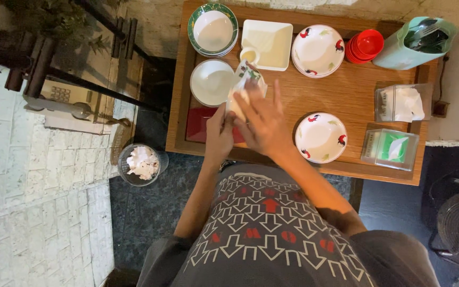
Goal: Wipe and dry ceramic bowls with a paper napkin at a counter.
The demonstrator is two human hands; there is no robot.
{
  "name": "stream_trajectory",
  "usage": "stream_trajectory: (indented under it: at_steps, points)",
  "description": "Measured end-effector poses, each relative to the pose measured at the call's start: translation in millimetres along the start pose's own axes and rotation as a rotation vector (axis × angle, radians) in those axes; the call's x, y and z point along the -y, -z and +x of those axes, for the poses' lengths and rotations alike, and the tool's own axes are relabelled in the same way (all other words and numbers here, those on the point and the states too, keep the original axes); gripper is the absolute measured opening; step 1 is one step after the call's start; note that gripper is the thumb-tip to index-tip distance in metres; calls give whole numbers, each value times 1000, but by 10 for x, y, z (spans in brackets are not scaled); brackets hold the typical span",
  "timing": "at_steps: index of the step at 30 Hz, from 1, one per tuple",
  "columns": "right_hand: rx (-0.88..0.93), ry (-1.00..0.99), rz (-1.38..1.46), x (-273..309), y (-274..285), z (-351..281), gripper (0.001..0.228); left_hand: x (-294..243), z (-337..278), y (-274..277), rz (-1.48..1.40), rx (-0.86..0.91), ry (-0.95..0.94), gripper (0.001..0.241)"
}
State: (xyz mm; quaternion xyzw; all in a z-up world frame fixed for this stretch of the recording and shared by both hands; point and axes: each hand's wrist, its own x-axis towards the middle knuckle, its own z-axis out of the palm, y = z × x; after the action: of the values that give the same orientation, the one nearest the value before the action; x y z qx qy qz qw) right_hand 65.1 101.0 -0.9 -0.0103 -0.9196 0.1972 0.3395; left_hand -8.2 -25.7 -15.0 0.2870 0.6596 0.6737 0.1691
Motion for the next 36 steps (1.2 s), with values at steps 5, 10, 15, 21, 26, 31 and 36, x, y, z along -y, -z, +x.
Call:
stream_trajectory:
  at_steps: [5, 10, 15, 21, 26, 31, 36]
  points:
    - [-49, 38, -44, 45, -323, -272, 61, 132, -32, 31, -58, -97, 38, 27]
    - [38, 118, -102, -37, -596, -577, 78, 110, -41, -24, -359, -291, 108, 40]
    - [15, 117, -116, 33, -698, -424, 69, 452, -127, 23, -524, -394, 205, 47]
    - [-31, 154, -17, -100, -836, -609, 73, 211, -213, 49, -774, -488, 253, 52]
    - [-19, 145, 13, 53, -635, -552, 67, 182, -175, 122, -926, -496, 276, 56]
    - [-48, 162, 69, -81, -620, -680, 76, 374, -261, 292, -1000, -486, 278, 54]
    - [-105, -235, 438, 80, -511, -480, 68, 252, -446, 279, -1010, -461, 236, 51]
